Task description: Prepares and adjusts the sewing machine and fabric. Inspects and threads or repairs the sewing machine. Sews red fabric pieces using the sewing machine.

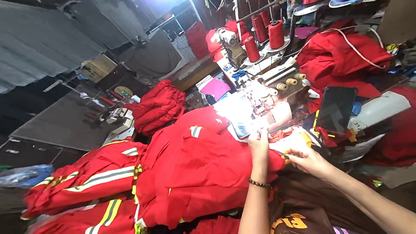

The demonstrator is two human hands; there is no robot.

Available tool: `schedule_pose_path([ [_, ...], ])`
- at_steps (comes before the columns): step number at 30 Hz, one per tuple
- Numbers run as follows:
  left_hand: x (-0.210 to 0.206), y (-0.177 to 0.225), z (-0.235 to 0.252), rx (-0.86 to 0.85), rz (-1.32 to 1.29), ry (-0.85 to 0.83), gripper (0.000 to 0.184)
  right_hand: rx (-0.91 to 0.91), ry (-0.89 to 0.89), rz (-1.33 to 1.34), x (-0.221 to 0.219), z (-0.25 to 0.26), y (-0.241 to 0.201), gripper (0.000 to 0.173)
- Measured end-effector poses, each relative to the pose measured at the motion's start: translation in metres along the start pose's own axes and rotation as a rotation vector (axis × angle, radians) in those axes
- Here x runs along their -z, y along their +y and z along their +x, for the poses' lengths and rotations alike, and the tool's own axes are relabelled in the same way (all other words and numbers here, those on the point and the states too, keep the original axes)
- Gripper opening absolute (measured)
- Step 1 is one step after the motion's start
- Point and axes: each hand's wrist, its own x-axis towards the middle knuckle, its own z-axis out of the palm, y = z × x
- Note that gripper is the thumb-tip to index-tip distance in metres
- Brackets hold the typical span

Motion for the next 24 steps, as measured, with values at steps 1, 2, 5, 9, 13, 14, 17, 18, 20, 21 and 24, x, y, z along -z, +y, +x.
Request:
schedule_pose_path([
  [1, -0.001, -0.003, -0.001, -0.063, 0.089, 0.03, 0.016, 0.003, -0.008, 0.001, 0.004, -0.002, 0.0, 0.016],
  [2, 0.001, -0.005, -0.005, -0.148, 0.21, 0.056, 0.016, 0.012, -0.013, -0.006, 0.01, -0.003, 0.003, 0.018],
  [5, 0.012, -0.019, -0.027, -0.399, 0.497, 0.029, 0.02, 0.045, -0.003, -0.018, 0.031, 0.0, 0.016, 0.021],
  [9, 0.007, -0.035, -0.082, -0.529, 0.66, -0.137, 0.019, 0.028, 0.067, 0.139, 0.027, 0.002, 0.008, 0.024],
  [13, -0.005, -0.047, -0.123, -0.57, 0.664, -0.478, 0.014, 0.028, 0.097, 0.343, 0.006, 0.007, -0.002, 0.023],
  [14, -0.003, -0.047, -0.127, -0.577, 0.664, -0.572, 0.014, 0.027, 0.104, 0.396, 0.004, 0.006, -0.003, 0.019],
  [17, 0.007, -0.036, -0.122, -0.551, 0.722, -0.677, 0.015, 0.071, 0.127, 0.431, 0.012, -0.001, 0.001, 0.016],
  [18, 0.01, -0.031, -0.116, -0.565, 0.73, -0.614, 0.015, 0.087, 0.147, 0.398, 0.017, -0.004, 0.004, 0.016],
  [20, 0.011, -0.023, -0.1, -0.685, 0.69, -0.363, 0.018, 0.1, 0.175, 0.303, 0.026, -0.014, 0.013, 0.014],
  [21, 0.011, -0.016, -0.089, -0.75, 0.677, -0.267, 0.021, 0.094, 0.172, 0.256, 0.028, -0.021, 0.017, 0.013],
  [24, 0.012, 0.003, -0.062, -0.914, 0.719, -0.286, 0.028, 0.076, 0.077, 0.112, 0.031, -0.043, 0.024, 0.018],
])
